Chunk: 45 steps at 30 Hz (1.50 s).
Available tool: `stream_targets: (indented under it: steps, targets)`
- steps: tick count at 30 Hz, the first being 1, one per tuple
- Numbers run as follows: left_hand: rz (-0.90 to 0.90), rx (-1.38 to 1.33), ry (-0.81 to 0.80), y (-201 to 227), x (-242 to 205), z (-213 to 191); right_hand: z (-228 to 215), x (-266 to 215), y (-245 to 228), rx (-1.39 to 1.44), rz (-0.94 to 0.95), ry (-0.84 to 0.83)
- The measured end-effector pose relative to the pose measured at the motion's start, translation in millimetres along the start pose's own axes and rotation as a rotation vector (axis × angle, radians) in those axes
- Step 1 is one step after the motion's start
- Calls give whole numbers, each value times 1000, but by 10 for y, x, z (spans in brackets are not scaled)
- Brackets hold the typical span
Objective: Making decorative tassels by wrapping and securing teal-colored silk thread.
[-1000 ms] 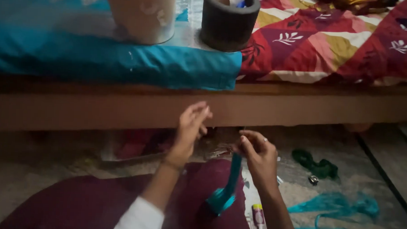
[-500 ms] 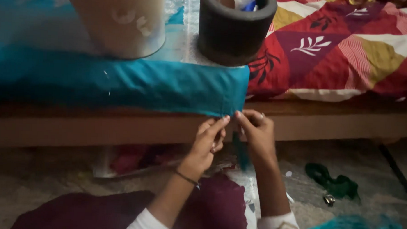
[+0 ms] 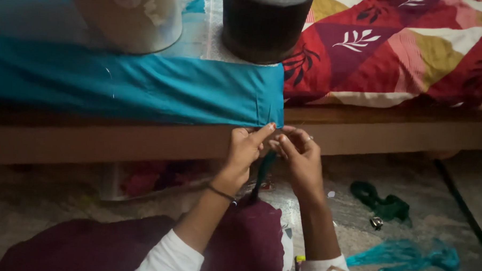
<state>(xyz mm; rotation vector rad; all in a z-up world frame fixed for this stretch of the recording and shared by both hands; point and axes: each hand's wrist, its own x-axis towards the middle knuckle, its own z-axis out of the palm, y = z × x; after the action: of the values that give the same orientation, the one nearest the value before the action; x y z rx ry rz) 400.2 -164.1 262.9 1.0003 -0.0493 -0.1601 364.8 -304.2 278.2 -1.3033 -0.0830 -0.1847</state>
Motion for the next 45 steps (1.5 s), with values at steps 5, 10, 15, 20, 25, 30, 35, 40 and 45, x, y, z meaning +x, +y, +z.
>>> stream_targets:
  steps: [5, 10, 15, 20, 25, 30, 35, 40, 45]
  targets:
    - [1, 80, -1, 218, -57, 65, -124, -94, 62, -294, -42, 27]
    - [-19, 92, -17, 204, -105, 58, -12, -159, -56, -557, -126, 60]
    - [26, 117, -18, 163, -98, 49, 42, -154, -78, -653, -301, 97]
    - [38, 121, -22, 194, -103, 75, 110, -180, -144, -702, -378, 85]
    - [36, 138, -21, 153, -72, 48, 99, -147, -180, -773, -407, 81]
    - [58, 169, 2, 176, -91, 95, 23, -95, -208, -898, -494, 77]
    - [189, 150, -15, 114, -72, 98, -20, -67, -212, -960, -651, 94]
    - [85, 85, 1, 209, -124, 118, -47, -71, -181, -838, -407, 127]
    - [-30, -38, -19, 251, -147, 172, -133, -48, -148, -343, -76, 79]
